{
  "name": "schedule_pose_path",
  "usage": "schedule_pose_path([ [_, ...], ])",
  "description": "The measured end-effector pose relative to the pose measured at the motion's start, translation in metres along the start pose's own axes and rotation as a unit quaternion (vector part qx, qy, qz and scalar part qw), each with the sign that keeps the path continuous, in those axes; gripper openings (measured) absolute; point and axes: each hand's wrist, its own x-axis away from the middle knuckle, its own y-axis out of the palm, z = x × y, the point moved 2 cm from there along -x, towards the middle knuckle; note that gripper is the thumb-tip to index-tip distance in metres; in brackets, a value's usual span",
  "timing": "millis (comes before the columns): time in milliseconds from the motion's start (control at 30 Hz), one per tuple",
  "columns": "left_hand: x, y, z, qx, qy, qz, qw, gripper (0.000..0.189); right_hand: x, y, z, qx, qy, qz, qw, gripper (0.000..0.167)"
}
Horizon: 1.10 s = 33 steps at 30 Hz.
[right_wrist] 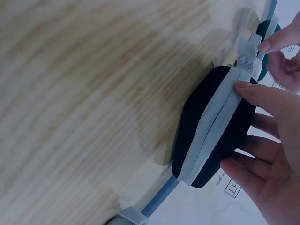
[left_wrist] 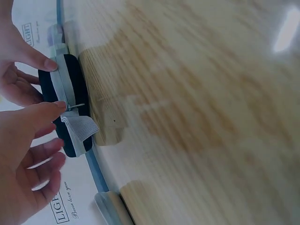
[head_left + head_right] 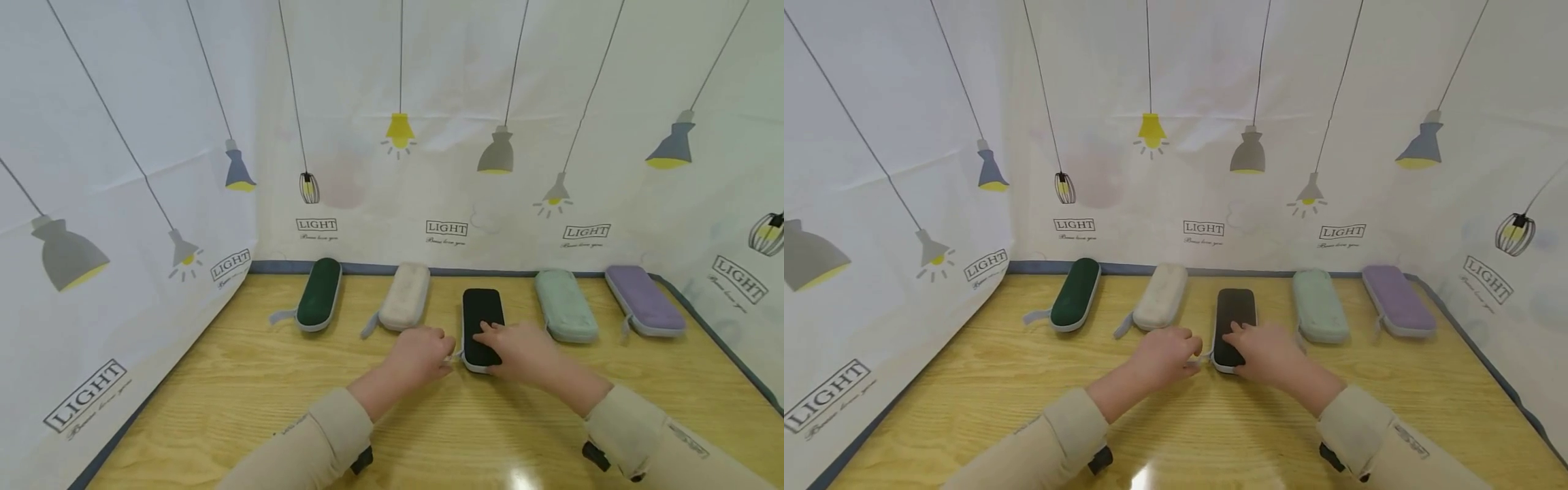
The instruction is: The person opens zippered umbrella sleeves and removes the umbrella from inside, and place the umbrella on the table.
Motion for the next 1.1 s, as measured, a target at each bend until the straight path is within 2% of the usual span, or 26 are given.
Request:
schedule_pose_path([
  [67,-0.001,0.002,0.001,0.013,-0.011,-0.014,0.9998,0.027,0.002,0.0,-0.003,0.011,-0.005,0.0,0.9999,0.057],
  [200,-0.002,0.009,0.002,0.019,-0.022,-0.036,0.9989,0.016,0.007,-0.002,-0.011,0.025,-0.016,-0.003,0.9995,0.056],
  [367,0.004,0.008,0.004,0.013,-0.014,-0.013,0.9997,0.016,0.015,-0.004,-0.023,0.045,-0.032,-0.006,0.9985,0.056],
  [500,0.009,0.004,0.003,0.002,-0.014,0.006,0.9999,0.018,0.02,-0.003,-0.031,0.061,-0.061,0.016,0.9962,0.056],
  [700,0.012,0.002,-0.001,0.015,-0.027,-0.002,0.9995,0.015,0.029,-0.003,-0.039,0.094,-0.114,0.074,0.9863,0.053],
  [800,0.014,0.002,-0.004,0.026,-0.033,-0.001,0.9991,0.014,0.033,-0.005,-0.042,0.098,-0.14,0.085,0.9816,0.053],
  [900,0.016,0.003,-0.007,0.032,-0.038,0.008,0.9987,0.012,0.034,-0.006,-0.044,0.083,-0.165,0.087,0.9789,0.052],
  [1000,0.016,0.004,-0.01,0.036,-0.041,0.016,0.9984,0.011,0.035,-0.007,-0.039,0.042,-0.186,0.084,0.9781,0.05],
  [1100,0.015,0.006,-0.011,0.049,-0.048,0.008,0.9976,0.011,0.034,-0.009,-0.029,-0.003,-0.191,0.067,0.9792,0.052],
])
